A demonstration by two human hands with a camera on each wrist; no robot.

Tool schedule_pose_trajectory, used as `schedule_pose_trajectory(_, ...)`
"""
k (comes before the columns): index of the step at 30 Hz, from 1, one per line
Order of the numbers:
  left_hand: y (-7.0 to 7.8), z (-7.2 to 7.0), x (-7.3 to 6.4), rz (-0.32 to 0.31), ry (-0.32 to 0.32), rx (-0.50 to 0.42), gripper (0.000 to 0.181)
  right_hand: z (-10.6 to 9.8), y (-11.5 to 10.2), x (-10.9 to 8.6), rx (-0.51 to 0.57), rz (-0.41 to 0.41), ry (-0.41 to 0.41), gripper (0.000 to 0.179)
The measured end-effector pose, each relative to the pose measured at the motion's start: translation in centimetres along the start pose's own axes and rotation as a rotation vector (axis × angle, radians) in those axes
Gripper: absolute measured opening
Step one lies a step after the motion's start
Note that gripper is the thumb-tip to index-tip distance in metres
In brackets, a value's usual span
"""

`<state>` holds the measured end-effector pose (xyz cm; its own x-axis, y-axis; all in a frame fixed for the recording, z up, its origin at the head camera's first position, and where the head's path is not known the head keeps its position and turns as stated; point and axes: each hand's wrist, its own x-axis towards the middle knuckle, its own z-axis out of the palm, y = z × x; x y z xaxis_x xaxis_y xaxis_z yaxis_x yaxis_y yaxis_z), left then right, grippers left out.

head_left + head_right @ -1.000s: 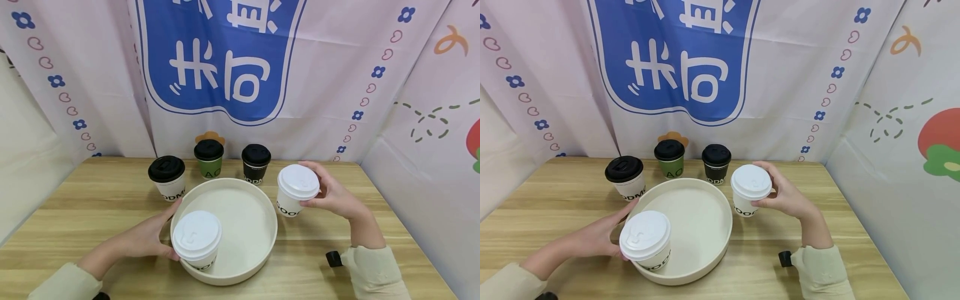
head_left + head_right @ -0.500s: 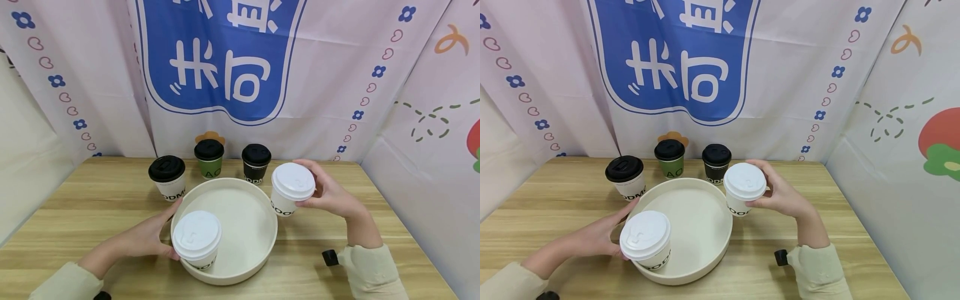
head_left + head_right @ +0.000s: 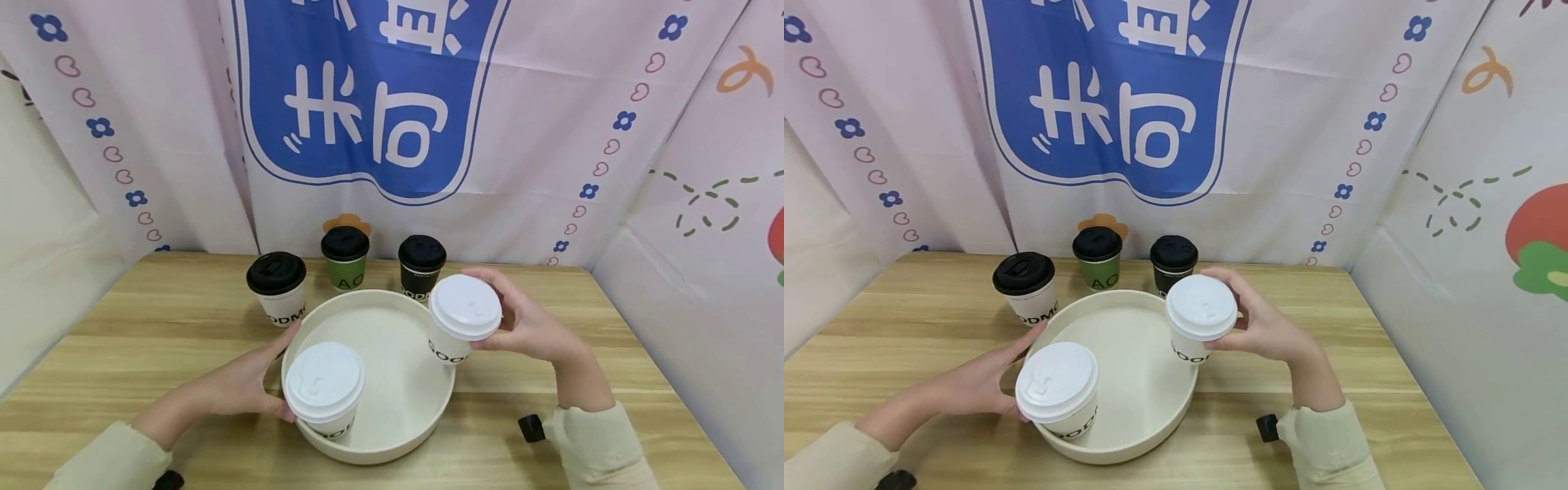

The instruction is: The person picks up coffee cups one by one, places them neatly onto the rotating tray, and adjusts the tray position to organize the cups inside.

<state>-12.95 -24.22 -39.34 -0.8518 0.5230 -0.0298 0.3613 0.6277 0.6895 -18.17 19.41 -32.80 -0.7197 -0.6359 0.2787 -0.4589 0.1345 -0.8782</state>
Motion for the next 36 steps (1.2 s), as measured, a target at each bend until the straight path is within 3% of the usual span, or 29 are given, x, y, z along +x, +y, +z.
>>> schedule_pose_trajectory(11,0.2,-0.1,0.1,-0.017,-0.014,-0.008,0.142,1.8,0.0,0.4,0.065,-0.062,-0.102,0.091)
schedule_pose_trajectory(18,0.3,0.0,0.0,-0.024,-0.016,-0.013,0.142,3.1,-0.2,0.7,0.079,-0.03,-0.146,0.093)
schedule_pose_trajectory(36,0.3,-0.1,-0.1,-0.031,-0.031,-0.037,0.14,5.8,0.2,1.0,0.114,-0.036,-0.275,0.092)
